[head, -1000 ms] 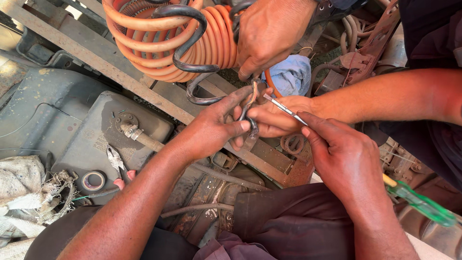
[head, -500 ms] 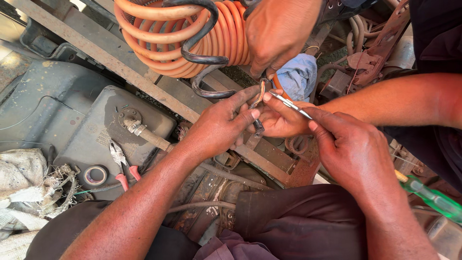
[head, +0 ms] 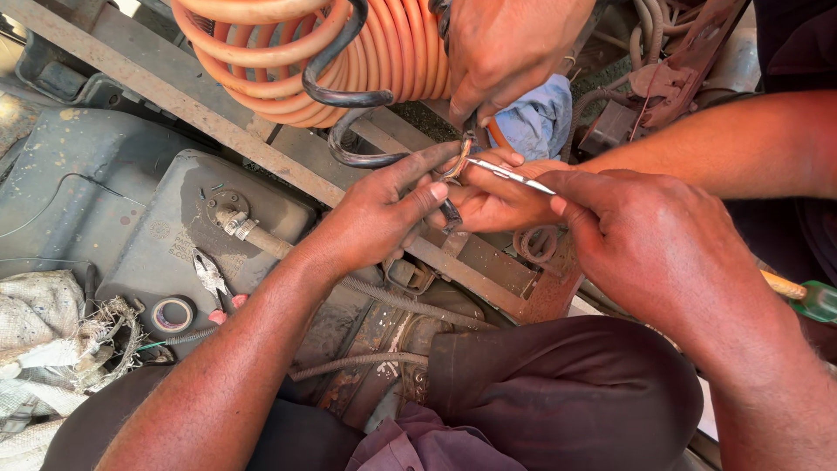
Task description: The person uses pliers and a screwdriver to strip and twist wires on a vehicle. They work alongside another person who assists by holding the wires steady.
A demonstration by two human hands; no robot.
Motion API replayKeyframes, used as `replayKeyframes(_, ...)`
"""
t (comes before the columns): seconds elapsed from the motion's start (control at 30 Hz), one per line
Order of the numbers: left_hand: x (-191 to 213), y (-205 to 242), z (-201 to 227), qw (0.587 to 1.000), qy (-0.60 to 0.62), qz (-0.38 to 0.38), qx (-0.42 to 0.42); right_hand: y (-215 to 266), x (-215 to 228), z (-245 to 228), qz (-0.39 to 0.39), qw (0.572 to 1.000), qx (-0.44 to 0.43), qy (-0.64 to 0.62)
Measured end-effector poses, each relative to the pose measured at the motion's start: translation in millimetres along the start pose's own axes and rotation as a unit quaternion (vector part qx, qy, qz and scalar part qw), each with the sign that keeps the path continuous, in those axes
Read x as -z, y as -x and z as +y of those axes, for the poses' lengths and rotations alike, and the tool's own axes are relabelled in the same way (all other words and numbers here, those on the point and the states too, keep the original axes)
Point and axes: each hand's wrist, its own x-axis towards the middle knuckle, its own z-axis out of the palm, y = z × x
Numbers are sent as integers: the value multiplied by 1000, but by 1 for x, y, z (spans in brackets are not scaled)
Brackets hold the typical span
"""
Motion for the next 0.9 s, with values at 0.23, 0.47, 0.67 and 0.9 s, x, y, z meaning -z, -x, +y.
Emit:
replayKeyframes(0.23, 6, -9, -13, 998, -4, 20, -62, 0, 5, -4, -53, 996, -46, 48)
replayKeyframes(0.47, 6, -12, -15, 996, 28, 7, -81, 7, 2, -1, 2, 999, -24, 43)
replayKeyframes(0.67, 11, -5, -7, 989, 24, -5, -148, 5, 5, 2, 8, 998, -4, 66)
replayKeyframes(0.9, 13, 5, 12, 992, 121, -1, 16, 9, 13, 0, 53, 991, 65, 102)
